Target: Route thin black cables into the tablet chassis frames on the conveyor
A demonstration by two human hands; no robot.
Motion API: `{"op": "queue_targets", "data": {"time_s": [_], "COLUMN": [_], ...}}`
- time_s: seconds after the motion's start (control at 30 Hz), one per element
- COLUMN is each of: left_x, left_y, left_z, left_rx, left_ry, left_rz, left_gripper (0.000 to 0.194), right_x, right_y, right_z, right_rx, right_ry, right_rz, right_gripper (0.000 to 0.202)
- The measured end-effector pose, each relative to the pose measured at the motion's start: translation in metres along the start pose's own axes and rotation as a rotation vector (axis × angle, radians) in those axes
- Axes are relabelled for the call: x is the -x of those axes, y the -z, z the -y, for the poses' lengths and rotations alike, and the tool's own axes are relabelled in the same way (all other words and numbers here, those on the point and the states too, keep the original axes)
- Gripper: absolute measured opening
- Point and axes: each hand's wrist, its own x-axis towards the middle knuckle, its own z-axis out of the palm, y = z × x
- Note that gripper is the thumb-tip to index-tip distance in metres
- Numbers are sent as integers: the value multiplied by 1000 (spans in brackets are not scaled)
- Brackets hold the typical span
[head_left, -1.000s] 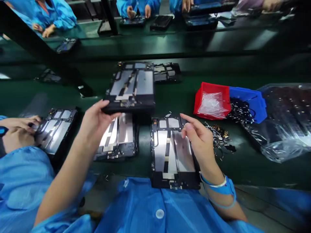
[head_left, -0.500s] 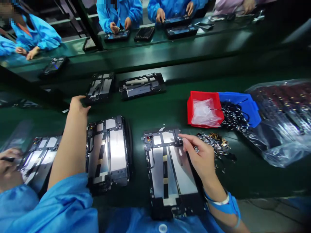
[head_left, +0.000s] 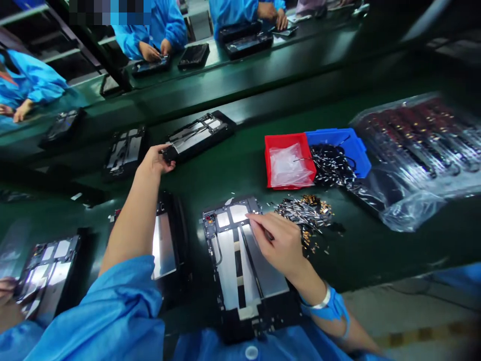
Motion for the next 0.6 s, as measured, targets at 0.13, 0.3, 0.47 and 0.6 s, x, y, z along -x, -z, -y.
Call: {"op": "queue_targets", "data": {"time_s": [0.13, 0.3, 0.47, 0.6], "left_x": [27, 51, 68, 87], "left_y": [-13, -38, -58, -65], "left_z": [8, 19, 33, 44], "left_rx": [52, 264, 273, 270], "left_ry": [-3, -121, -98, -89], "left_rz": [153, 335, 324, 261], "left_gripper": [17, 10, 15, 22], "right_x": [1, 4, 6, 5], "right_y": [0, -3, -8, -11], "right_z": [-1, -4, -12, -16], "right_rx": [-8, 1, 47, -27], "right_ry": [-12, -20, -104, -231], "right_rz": [-21, -15, 17, 69], "right_gripper": [18, 19, 22, 24]}}
